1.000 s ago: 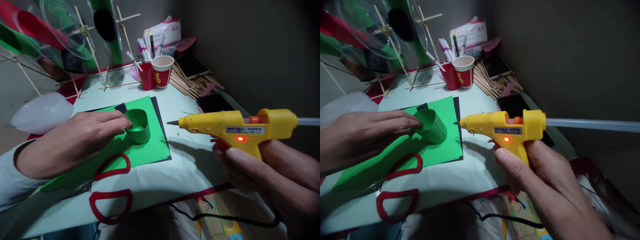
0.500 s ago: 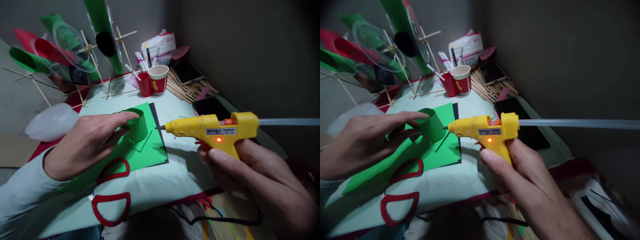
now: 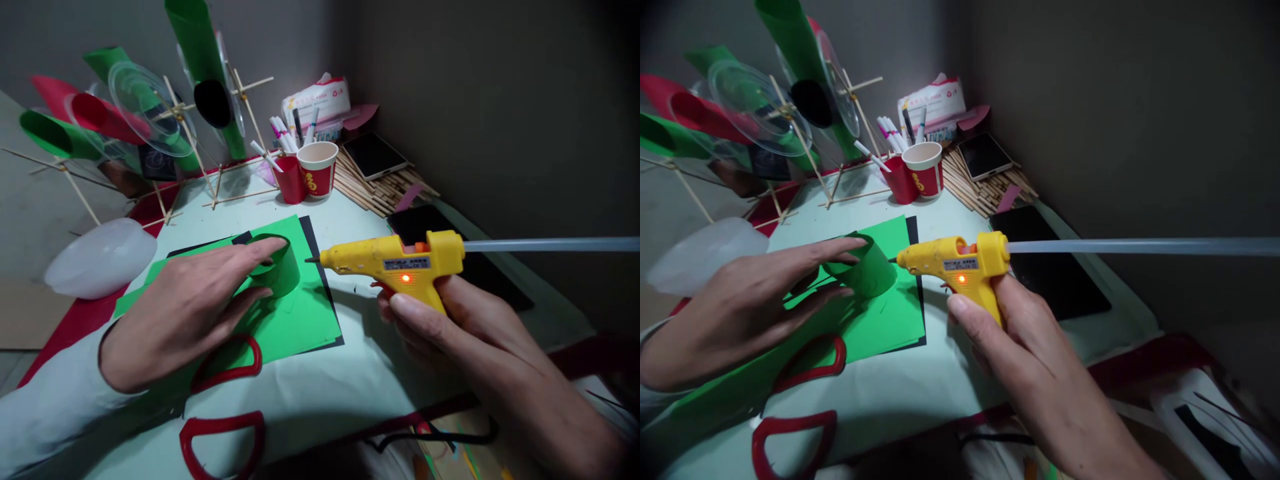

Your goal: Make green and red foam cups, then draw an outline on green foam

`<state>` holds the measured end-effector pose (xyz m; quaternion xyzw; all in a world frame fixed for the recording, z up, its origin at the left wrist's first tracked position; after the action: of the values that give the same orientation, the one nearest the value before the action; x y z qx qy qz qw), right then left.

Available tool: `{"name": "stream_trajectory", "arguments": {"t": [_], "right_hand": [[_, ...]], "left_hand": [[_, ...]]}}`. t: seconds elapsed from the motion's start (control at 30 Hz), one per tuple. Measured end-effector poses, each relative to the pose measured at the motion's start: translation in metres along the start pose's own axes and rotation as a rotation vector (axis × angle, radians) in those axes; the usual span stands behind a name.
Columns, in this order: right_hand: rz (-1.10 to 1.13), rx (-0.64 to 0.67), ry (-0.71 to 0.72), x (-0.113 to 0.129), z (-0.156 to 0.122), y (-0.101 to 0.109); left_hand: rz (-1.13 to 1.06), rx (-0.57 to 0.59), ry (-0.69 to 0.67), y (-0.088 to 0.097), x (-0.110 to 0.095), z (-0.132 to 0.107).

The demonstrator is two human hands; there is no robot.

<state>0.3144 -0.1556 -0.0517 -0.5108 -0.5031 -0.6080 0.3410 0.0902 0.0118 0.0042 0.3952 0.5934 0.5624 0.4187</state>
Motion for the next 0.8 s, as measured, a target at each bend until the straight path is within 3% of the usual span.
{"name": "stream_trajectory", "arguments": {"t": [0.23, 0.4, 0.63, 0.8], "right_hand": [[-0.062, -0.029, -0.056, 0.001, 0.003, -0.001], [-0.045, -0.013, -0.069, 0.003, 0.005, 0.0], [-0.105, -0.007, -0.058, 0.004, 0.007, -0.001], [-0.18, 0.029, -0.081, 0.006, 0.016, -0.005]], "left_hand": [[0.002, 0.032, -0.107, 0.005, 0.015, 0.0], [0.065, 0.04, -0.114, 0.009, 0.008, 0.002], [0.092, -0.098, -0.06, 0.004, 0.0, -0.002], [0.113, -0.047, -0.074, -0.002, 0.006, -0.004]]}}
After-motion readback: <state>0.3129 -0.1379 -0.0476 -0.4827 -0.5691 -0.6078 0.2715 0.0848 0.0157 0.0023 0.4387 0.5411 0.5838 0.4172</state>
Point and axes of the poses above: each hand's wrist, its own z-axis towards the middle knuckle, its own y-axis out of the back of the hand, x = y × z, the point moved 1 cm from there along z, towards the middle knuckle, and after that the axes turned 9 degrees about x, right-handed, at the moved point
